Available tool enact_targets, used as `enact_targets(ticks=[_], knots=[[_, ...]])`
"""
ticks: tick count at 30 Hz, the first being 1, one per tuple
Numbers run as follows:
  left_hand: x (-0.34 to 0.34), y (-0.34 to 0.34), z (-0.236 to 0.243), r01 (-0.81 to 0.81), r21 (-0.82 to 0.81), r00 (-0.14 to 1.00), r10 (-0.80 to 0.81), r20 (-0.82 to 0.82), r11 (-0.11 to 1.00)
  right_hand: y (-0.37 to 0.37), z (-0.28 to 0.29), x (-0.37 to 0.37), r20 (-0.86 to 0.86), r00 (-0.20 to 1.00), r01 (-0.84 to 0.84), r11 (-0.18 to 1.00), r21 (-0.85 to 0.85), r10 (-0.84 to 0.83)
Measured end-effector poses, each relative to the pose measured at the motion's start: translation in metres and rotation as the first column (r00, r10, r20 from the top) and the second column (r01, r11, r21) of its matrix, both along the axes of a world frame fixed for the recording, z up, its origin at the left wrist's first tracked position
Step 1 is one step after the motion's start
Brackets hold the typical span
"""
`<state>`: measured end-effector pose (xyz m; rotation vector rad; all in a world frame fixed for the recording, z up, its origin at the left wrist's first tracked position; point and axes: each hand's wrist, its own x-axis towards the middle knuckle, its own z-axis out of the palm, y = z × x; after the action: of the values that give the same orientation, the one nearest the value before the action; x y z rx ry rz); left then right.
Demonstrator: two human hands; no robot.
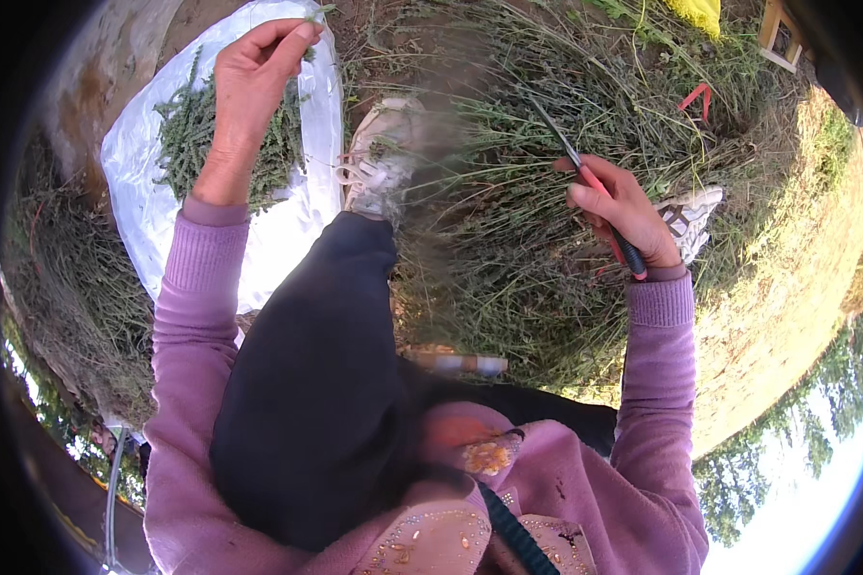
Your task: The person sits on the ground and uses red-handled shears to trim green plant stems, placing the cut pieces into a white bag beside them. The person repeatedly gathers stems, cuts them, and deposits the trimmed material into the bag.
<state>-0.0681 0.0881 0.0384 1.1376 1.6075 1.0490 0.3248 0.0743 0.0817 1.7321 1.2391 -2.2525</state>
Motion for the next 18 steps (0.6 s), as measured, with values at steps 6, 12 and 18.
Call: enact_targets(ticks=[6, 12, 18], knots=[[0.02, -0.027, 0.005, 0.39, -0.107, 0.725, -0.377, -0.577, 0.914, 0.008, -0.042, 0.029, 0.314, 0.924, -0.335, 0.857, 0.392, 0.217], [0.127, -0.024, -0.045, 0.775, -0.063, 0.551, -0.721, -0.421, 0.629, 0.028, -0.045, 0.02, 0.245, 0.944, -0.276, 0.937, 0.214, 0.222], [0.151, -0.01, -0.069, 0.687, -0.196, 0.542, -0.673, -0.504, 0.7, 0.028, -0.043, 0.018, 0.214, 0.959, -0.229, 0.953, 0.197, 0.187]])
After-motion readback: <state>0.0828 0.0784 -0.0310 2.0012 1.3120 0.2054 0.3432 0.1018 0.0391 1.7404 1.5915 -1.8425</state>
